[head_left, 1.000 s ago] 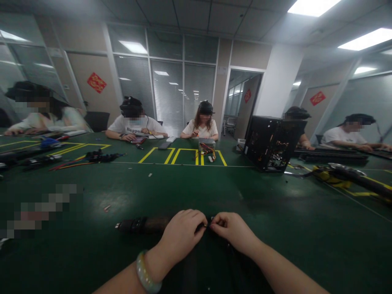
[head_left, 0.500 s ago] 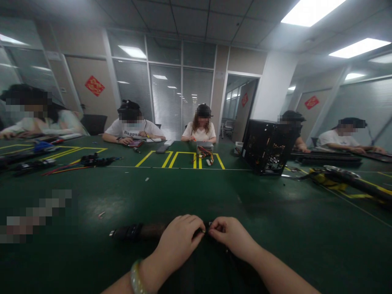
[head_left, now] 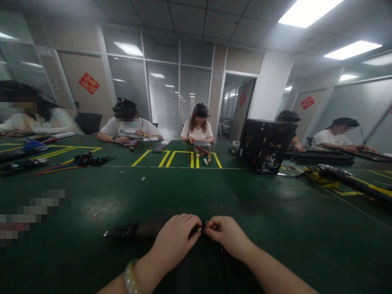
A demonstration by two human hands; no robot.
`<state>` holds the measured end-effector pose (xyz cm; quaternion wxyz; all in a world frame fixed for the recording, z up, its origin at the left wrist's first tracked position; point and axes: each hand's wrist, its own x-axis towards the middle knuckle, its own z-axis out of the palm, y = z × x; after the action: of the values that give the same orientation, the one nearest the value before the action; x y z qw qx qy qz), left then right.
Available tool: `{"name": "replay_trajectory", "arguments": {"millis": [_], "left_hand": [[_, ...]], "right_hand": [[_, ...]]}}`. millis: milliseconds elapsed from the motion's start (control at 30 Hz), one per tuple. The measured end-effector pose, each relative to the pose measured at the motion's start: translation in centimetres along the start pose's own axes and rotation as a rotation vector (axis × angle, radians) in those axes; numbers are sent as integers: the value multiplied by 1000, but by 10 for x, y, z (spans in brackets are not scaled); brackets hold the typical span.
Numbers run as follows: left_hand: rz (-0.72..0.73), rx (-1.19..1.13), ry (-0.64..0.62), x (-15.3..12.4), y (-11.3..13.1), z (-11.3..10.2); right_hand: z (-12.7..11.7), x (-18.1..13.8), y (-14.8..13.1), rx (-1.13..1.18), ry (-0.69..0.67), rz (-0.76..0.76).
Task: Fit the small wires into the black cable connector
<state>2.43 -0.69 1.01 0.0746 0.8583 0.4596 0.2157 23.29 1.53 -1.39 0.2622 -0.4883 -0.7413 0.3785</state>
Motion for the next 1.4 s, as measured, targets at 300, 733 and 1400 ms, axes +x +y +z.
{"name": "replay_trajectory", "arguments": {"millis": [300,733,1400], "left_hand": [[8,4,-2,0,1,1],[38,1,-14,-1,1,0],[66,18,-7,0,-1,0]], "right_hand": [[-1,-1,-1,1,23,-28],[-1,0,-1,-22,6,-11],[-1,-2,-3,-33,24,-8]]}}
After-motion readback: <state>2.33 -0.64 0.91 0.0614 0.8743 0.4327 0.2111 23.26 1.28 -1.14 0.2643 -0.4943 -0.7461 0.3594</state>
